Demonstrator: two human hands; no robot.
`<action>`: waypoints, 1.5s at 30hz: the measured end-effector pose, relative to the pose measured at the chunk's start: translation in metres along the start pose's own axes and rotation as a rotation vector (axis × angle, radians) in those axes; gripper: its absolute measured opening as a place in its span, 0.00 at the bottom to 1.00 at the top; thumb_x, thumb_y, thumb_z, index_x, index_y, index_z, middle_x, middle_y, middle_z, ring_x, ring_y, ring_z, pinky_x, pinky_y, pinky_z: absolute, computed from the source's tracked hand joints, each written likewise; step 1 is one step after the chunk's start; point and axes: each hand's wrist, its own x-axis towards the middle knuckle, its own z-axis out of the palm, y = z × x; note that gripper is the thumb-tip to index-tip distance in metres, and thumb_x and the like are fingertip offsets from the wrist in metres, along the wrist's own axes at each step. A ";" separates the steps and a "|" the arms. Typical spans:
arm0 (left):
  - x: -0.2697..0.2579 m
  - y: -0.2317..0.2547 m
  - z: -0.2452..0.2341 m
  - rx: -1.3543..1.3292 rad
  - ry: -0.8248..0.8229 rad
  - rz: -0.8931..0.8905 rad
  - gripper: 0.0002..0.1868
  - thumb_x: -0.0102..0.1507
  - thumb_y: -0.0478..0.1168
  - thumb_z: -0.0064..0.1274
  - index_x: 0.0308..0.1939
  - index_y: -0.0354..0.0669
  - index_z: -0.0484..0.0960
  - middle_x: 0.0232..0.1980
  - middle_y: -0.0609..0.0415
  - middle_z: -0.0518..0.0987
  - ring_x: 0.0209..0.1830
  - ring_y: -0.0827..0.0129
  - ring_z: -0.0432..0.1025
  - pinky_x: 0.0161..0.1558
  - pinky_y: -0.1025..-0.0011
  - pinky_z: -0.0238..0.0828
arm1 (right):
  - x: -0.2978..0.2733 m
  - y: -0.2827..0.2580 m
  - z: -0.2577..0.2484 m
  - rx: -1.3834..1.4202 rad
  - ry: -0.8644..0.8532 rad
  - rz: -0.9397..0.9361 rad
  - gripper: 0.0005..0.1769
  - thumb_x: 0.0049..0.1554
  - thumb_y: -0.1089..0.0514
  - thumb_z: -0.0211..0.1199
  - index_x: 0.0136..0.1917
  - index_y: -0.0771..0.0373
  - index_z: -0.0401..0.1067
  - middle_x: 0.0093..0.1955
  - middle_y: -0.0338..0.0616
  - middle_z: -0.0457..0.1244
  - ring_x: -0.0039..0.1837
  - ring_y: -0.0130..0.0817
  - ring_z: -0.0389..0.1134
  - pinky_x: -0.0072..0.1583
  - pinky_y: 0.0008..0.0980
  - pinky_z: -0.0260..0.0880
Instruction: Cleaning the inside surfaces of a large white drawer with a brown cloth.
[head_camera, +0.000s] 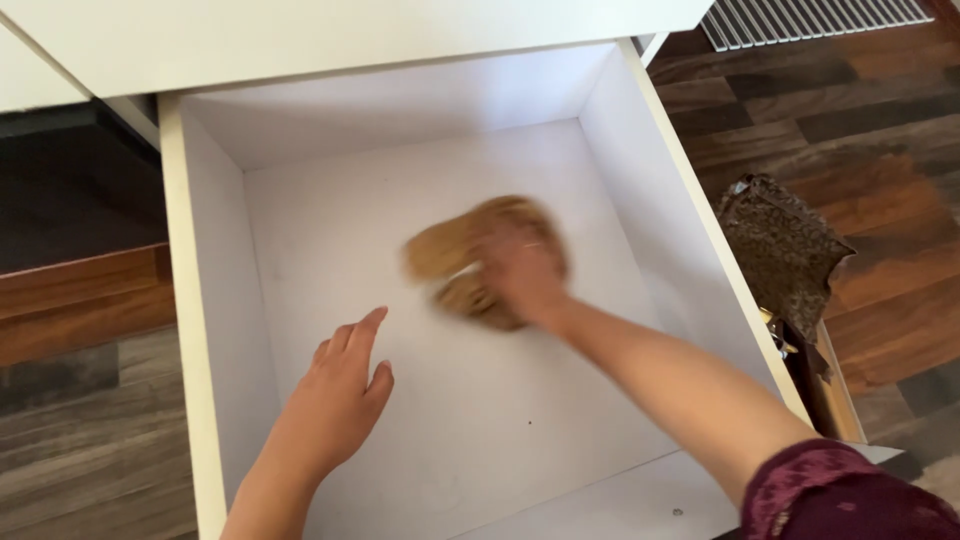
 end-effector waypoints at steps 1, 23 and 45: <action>0.000 0.001 -0.001 0.003 0.005 0.000 0.34 0.65 0.43 0.45 0.76 0.55 0.60 0.66 0.53 0.71 0.67 0.55 0.65 0.62 0.56 0.68 | -0.007 0.006 -0.012 0.001 0.005 -0.003 0.24 0.59 0.53 0.58 0.68 0.59 0.70 0.73 0.47 0.61 0.75 0.50 0.60 0.75 0.49 0.58; 0.004 -0.020 -0.018 -0.034 0.204 -0.119 0.30 0.65 0.40 0.44 0.73 0.46 0.60 0.70 0.47 0.67 0.72 0.51 0.58 0.65 0.54 0.61 | 0.039 -0.190 -0.008 0.436 -0.501 -0.573 0.23 0.59 0.47 0.58 0.65 0.53 0.74 0.69 0.45 0.65 0.73 0.49 0.61 0.72 0.51 0.58; 0.005 -0.029 -0.020 -0.069 0.258 -0.078 0.29 0.66 0.37 0.41 0.73 0.42 0.60 0.69 0.46 0.68 0.72 0.51 0.59 0.64 0.56 0.64 | -0.026 -0.157 -0.026 0.251 -0.207 -0.363 0.34 0.56 0.48 0.60 0.73 0.62 0.65 0.74 0.60 0.52 0.76 0.61 0.48 0.72 0.62 0.43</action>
